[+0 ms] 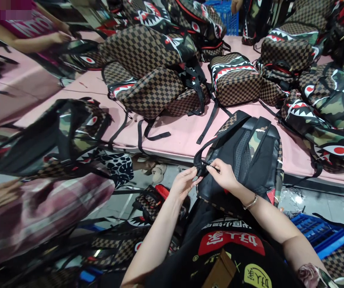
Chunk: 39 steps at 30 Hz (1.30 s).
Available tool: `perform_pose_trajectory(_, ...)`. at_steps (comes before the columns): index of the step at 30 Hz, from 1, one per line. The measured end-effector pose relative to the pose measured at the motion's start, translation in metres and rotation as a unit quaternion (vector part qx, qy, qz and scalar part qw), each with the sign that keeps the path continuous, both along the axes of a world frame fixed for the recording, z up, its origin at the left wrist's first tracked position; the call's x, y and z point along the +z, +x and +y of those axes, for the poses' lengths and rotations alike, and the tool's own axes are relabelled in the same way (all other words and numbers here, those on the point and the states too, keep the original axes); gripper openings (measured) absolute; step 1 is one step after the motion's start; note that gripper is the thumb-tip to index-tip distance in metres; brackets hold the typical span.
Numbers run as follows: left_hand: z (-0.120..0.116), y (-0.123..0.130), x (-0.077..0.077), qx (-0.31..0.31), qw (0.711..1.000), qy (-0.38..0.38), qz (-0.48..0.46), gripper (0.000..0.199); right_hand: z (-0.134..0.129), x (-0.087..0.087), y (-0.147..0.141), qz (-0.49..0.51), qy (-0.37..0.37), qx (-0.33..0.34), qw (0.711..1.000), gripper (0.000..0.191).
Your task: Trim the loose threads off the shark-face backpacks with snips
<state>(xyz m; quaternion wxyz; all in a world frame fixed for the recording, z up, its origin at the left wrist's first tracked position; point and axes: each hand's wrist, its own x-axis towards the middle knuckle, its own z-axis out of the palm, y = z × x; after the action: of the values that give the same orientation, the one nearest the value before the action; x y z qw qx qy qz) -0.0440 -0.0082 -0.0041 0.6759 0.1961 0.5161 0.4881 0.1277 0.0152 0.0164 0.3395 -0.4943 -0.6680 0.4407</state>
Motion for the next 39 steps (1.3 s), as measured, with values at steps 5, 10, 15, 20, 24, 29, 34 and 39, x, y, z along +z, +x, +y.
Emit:
perform_pose_trajectory(5, 0.004, -0.014, 0.001, -0.027, 0.992, 0.023, 0.121, 0.019, -0.001, -0.004, 0.002, 0.02, -0.034, -0.025, 0.999, 0.026)
perform_pose_trajectory(10, 0.008, -0.018, 0.005, -0.032, 0.984, 0.056, 0.169, 0.014, -0.004, -0.005, 0.0, 0.016, -0.029, -0.024, 0.999, 0.024)
perform_pose_trajectory(15, 0.002, -0.004, 0.012, -0.041, 0.996, 0.047, 0.069, 0.017, -0.005, -0.01, -0.004, 0.05, -0.039, -0.002, 0.998, 0.024)
perform_pose_trajectory(20, -0.005, 0.006, 0.015, 0.004, 0.999, 0.012, -0.04, 0.019, -0.001, -0.015, -0.013, 0.094, -0.063, 0.03, 0.993, 0.03)
perform_pose_trajectory(24, -0.009, 0.011, 0.015, 0.047, 0.993, -0.03, -0.104, 0.013, 0.002, -0.016, -0.016, 0.093, -0.064, 0.035, 0.993, 0.026)
perform_pose_trajectory(29, -0.01, 0.016, 0.017, 0.088, 0.982, -0.07, -0.151, 0.009, 0.002, -0.018, -0.017, 0.105, -0.059, 0.038, 0.992, 0.025)
perform_pose_trajectory(34, -0.006, 0.019, 0.017, 0.112, 0.977, -0.098, -0.154, 0.011, -0.001, -0.017, -0.017, 0.078, -0.035, -0.029, 0.996, 0.022)
perform_pose_trajectory(39, -0.006, 0.025, 0.015, 0.124, 0.982, -0.088, -0.115, 0.007, -0.004, -0.011, -0.017, 0.068, -0.002, -0.037, 0.997, 0.018)
